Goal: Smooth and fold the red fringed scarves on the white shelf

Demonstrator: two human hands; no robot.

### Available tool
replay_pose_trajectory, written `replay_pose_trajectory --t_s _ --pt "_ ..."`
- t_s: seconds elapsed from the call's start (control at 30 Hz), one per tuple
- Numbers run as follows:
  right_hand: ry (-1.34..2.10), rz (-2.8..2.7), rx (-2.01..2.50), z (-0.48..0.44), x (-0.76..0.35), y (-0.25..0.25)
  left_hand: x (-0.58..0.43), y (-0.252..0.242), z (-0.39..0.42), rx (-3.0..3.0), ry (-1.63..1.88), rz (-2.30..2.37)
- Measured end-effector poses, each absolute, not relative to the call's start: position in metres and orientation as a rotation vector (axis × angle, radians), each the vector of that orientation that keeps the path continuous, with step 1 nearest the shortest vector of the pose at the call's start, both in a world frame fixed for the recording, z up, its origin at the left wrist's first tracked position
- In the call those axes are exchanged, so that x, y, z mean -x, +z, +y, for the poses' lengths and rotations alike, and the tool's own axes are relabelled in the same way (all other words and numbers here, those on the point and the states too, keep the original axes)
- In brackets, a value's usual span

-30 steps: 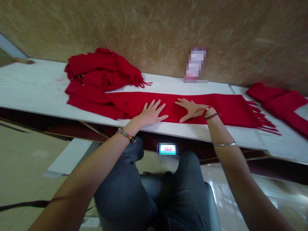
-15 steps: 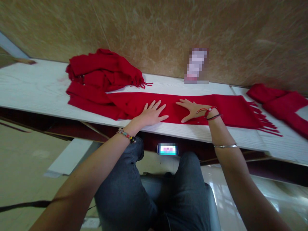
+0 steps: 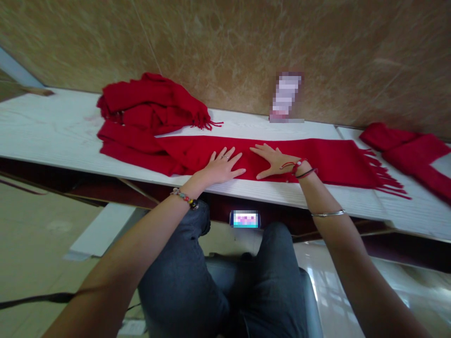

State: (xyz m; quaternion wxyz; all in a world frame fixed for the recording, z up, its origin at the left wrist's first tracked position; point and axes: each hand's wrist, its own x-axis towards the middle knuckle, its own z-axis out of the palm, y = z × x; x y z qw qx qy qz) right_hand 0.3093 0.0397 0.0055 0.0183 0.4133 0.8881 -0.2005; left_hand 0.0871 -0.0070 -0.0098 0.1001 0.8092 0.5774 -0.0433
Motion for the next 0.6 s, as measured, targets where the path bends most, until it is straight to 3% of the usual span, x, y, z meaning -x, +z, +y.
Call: replay_pose_trajectory --t_s 0.37,0.6 --pt "-0.602 2.711 -1.336 0.046 -0.319 0.004 -0.087 -0.009 -0.007 -2.357 -0.129 1.717" --pt "-0.674 2.705 -1.341 0.050 -0.338 0.007 -0.084 -0.004 -0.010 -2.119 -0.057 2.029"
